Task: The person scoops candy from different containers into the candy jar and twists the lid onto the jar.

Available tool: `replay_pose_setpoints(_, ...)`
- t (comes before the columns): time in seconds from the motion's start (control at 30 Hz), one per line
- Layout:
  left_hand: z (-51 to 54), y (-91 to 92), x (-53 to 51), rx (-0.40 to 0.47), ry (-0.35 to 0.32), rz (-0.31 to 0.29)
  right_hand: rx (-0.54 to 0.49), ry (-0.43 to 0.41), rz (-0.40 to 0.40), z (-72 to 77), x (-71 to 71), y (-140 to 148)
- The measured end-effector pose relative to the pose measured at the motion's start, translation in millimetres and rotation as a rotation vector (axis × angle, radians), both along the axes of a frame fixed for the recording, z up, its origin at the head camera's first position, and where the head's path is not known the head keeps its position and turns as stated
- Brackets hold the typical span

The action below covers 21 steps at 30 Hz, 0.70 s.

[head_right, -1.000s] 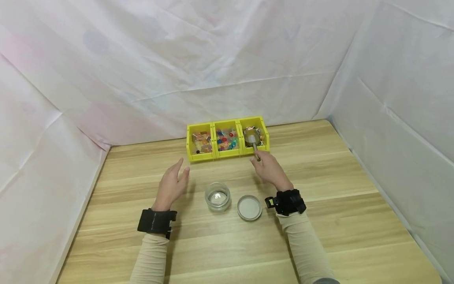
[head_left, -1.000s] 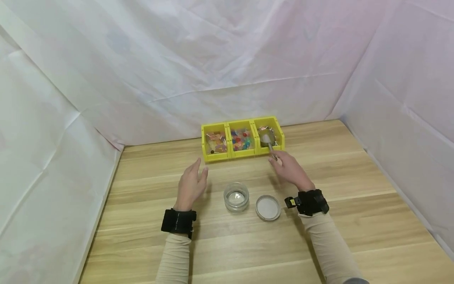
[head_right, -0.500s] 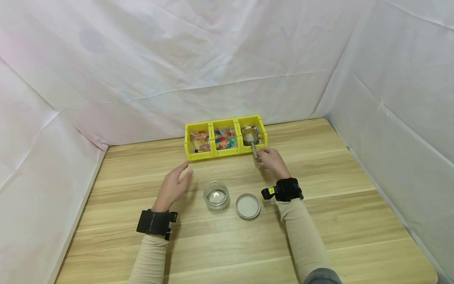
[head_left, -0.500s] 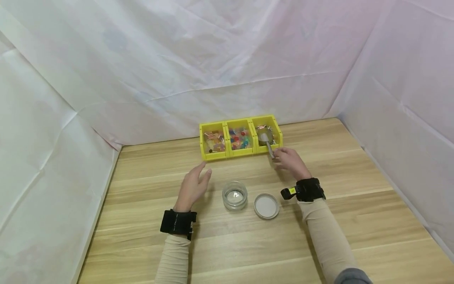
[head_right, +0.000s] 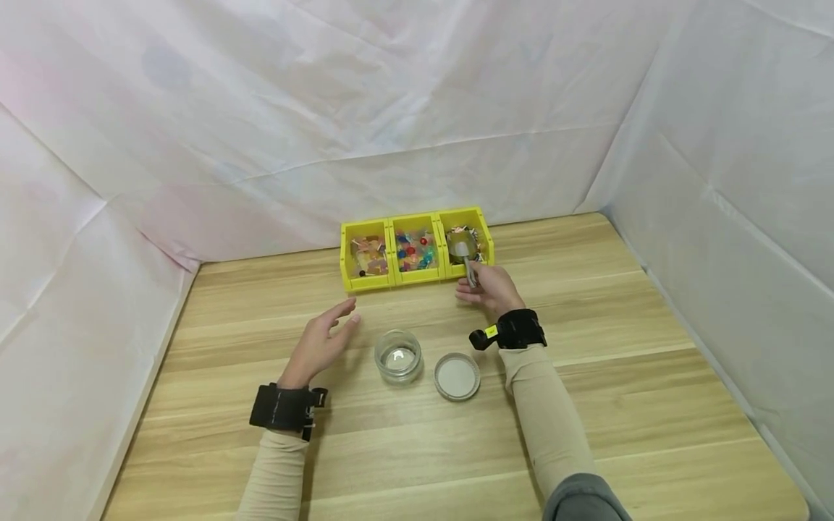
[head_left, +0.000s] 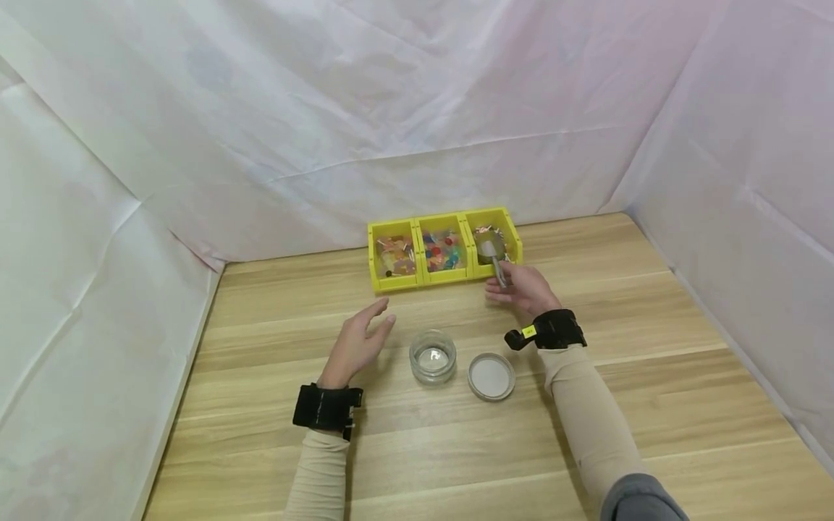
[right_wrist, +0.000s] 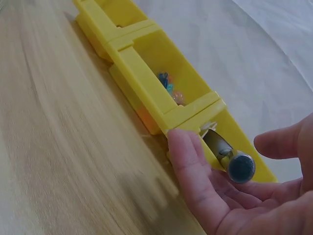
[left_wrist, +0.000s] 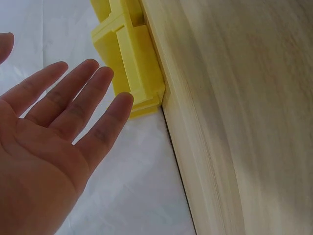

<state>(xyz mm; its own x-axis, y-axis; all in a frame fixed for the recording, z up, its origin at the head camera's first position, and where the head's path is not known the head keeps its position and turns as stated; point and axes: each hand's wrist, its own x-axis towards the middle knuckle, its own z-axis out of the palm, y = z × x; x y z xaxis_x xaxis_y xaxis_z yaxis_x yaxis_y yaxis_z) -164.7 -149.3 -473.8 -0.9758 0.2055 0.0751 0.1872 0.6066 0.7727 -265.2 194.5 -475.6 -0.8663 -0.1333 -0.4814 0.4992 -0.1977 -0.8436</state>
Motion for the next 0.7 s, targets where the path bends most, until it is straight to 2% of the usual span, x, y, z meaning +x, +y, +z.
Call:
replay_pose_setpoints(0.17, -1.4, -1.9, -1.4, -0.002, 0.017, -0.002, -0.087, -0.056, -0.041, 1.1, -6.1, -3.8)
replay_pose_setpoints(0.53, -4.8, -9.4, -6.0, 0.015, 0.000, 0.053, -0.036, -0.074, -0.036, -0.8, -11.8, -10.9)
replay_pose_setpoints(0.7, -5.0, -11.2, -7.3, 0.020, -0.003, 0.084, -0.084, -0.074, -0.058, -2.2, -11.5, -12.6)
